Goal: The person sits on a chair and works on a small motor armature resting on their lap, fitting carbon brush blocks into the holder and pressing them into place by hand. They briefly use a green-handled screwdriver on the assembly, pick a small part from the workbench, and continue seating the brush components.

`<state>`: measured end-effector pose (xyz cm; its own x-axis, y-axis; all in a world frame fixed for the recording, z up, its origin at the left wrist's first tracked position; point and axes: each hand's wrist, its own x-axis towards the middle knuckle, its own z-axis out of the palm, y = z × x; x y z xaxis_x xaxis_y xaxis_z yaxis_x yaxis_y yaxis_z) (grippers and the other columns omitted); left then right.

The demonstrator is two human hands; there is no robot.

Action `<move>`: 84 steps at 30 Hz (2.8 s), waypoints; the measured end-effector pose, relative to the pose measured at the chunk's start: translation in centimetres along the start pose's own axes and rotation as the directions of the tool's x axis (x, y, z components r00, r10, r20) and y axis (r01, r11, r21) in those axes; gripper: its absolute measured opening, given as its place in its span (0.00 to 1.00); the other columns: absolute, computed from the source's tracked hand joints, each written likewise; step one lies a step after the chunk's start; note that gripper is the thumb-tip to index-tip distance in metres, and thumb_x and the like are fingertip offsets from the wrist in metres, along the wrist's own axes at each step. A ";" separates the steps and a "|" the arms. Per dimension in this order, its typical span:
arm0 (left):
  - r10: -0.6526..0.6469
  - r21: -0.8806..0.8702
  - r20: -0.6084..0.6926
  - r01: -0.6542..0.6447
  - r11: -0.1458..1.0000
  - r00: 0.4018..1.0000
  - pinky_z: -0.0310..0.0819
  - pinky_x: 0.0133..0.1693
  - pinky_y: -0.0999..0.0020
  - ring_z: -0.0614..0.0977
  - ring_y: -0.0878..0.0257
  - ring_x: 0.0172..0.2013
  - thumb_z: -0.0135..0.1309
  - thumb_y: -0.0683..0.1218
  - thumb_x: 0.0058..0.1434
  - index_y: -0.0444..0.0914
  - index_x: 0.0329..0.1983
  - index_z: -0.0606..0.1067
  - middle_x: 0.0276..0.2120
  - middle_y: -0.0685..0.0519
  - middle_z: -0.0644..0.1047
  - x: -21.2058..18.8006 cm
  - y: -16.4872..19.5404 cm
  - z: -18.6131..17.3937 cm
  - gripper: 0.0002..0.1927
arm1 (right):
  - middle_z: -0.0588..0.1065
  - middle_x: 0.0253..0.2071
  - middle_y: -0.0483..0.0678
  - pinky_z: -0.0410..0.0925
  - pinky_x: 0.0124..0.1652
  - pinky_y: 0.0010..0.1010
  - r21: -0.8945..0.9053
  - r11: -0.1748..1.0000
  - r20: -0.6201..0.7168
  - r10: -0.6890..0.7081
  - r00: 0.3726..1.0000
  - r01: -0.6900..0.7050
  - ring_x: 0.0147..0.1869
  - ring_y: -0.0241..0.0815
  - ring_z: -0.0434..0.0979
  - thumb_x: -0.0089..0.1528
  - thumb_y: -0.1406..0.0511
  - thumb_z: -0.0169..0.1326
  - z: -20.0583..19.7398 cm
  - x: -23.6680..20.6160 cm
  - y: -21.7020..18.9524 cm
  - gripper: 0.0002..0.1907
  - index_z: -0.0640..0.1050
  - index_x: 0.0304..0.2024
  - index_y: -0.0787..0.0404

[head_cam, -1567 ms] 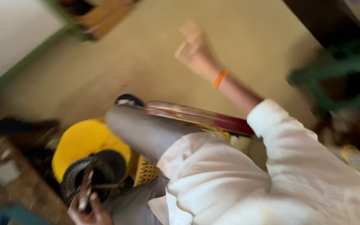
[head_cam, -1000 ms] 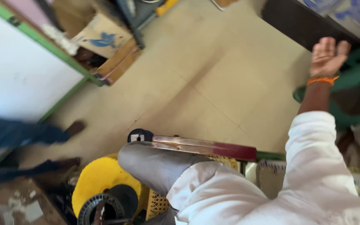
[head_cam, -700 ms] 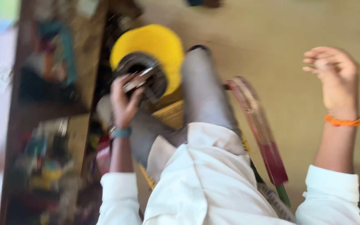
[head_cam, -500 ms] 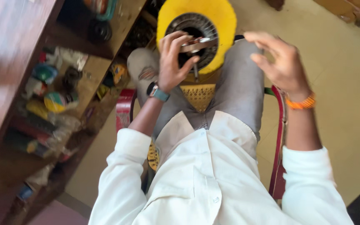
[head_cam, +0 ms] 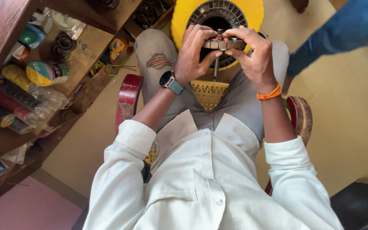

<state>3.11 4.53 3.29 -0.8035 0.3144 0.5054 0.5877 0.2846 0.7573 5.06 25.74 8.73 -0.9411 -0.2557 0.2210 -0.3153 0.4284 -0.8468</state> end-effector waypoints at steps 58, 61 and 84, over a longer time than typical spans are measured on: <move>-0.122 -0.090 0.013 0.122 0.988 0.992 0.71 0.49 0.56 0.78 0.51 0.46 0.70 0.51 0.52 0.35 0.46 0.75 0.43 0.46 0.78 -0.1 0.7 -0.2 0.24 | 0.73 0.58 0.58 0.65 0.65 0.45 -0.016 0.996 0.074 0.091 0.993 -0.090 0.67 0.59 0.72 0.58 0.71 0.63 -0.1 0.0 -0.2 0.22 0.74 0.53 0.64; -0.126 -0.087 0.021 0.128 0.988 0.992 0.71 0.50 0.55 0.77 0.50 0.47 0.71 0.50 0.52 0.35 0.48 0.75 0.44 0.46 0.77 0.1 1.1 -0.2 0.25 | 0.74 0.59 0.57 0.68 0.63 0.42 -0.020 0.997 0.181 0.073 0.981 -0.070 0.66 0.57 0.74 0.57 0.76 0.63 -1.6 1.0 0.7 0.27 0.73 0.59 0.65; 0.012 0.042 0.011 -0.012 0.999 1.000 0.70 0.41 0.60 0.82 0.56 0.38 0.62 0.43 0.47 0.38 0.42 0.80 0.39 0.53 0.82 1.1 1.0 0.4 0.17 | 0.77 0.54 0.57 0.70 0.65 0.44 -0.034 0.979 0.199 0.204 0.959 -0.201 0.65 0.59 0.76 0.52 0.83 0.55 -2.2 2.2 -0.5 0.24 0.76 0.51 0.67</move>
<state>2.89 5.53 4.45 -0.7956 0.3277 0.5095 0.6008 0.3187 0.7332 2.82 26.86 10.71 -0.9423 -0.3298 -0.0568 -0.1234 0.5004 -0.8570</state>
